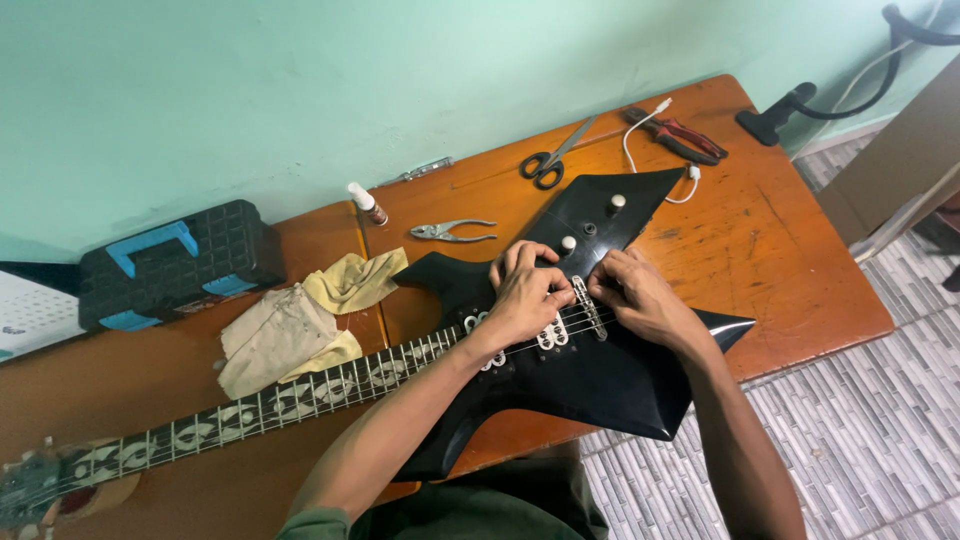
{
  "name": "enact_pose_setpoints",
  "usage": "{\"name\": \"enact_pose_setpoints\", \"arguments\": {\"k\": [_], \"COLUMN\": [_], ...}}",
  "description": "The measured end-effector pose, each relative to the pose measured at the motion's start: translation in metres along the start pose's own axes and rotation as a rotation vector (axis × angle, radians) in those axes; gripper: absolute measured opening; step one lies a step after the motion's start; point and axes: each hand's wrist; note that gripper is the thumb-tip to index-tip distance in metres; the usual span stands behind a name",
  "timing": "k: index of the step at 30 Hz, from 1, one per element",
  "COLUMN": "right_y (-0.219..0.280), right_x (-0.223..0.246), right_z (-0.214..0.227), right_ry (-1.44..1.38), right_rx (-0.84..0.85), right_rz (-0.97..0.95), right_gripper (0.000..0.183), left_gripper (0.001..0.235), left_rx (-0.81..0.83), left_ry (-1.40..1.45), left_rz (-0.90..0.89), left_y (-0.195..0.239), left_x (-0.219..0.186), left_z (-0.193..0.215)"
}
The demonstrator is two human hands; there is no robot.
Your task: The person strings a black electric guitar by hand, threading strings through the headstock and tuning pegs. They repeatedly adjust the strings at the headstock and pluck them near the bridge to check tension. The guitar rests on a wooden table with tools and a cloth nearby.
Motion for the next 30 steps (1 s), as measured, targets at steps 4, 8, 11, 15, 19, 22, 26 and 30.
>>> {"name": "enact_pose_setpoints", "arguments": {"k": [4, 8, 11, 15, 19, 22, 26, 30], "right_y": [0.003, 0.003, 0.002, -0.001, -0.001, -0.004, -0.031, -0.069], "right_x": [0.002, -0.017, -0.016, -0.02, 0.018, 0.043, 0.086, 0.151], "right_z": [-0.002, -0.016, -0.024, -0.028, -0.017, -0.01, -0.01, -0.023], "right_ry": [0.025, 0.048, 0.138, 0.156, -0.004, -0.143, -0.271, -0.408], "right_rx": [-0.021, -0.44, -0.506, -0.496, -0.56, -0.587, -0.515, -0.36], "right_rz": [0.011, -0.095, -0.175, -0.243, -0.177, -0.113, -0.012, 0.129], "right_gripper": [0.015, 0.024, 0.028, 0.016, 0.012, 0.008, 0.006, 0.006], "left_gripper": [0.012, 0.012, 0.011, 0.009, 0.018, 0.019, 0.02, 0.021], "left_rx": [0.003, -0.323, -0.535, -0.535, -0.478, -0.31, -0.247, -0.264], "left_ry": [-0.051, -0.313, -0.474, -0.623, -0.669, -0.538, -0.542, -0.437], "left_rz": [-0.024, -0.399, -0.707, -1.008, -1.034, -0.894, -0.732, -0.529], "left_y": [0.005, -0.007, -0.029, -0.064, -0.07, -0.04, -0.005, 0.073], "left_x": [-0.004, -0.023, -0.044, -0.035, -0.031, -0.039, -0.028, -0.027], "left_z": [0.003, 0.019, 0.024, 0.006, 0.014, 0.057, 0.129, 0.212]}}
Point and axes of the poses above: each hand's wrist, its own y-axis away from the middle knuckle, its own z-axis out of the back of the hand, x = y × z, and after that the axes turned 5 degrees about y, right-handed
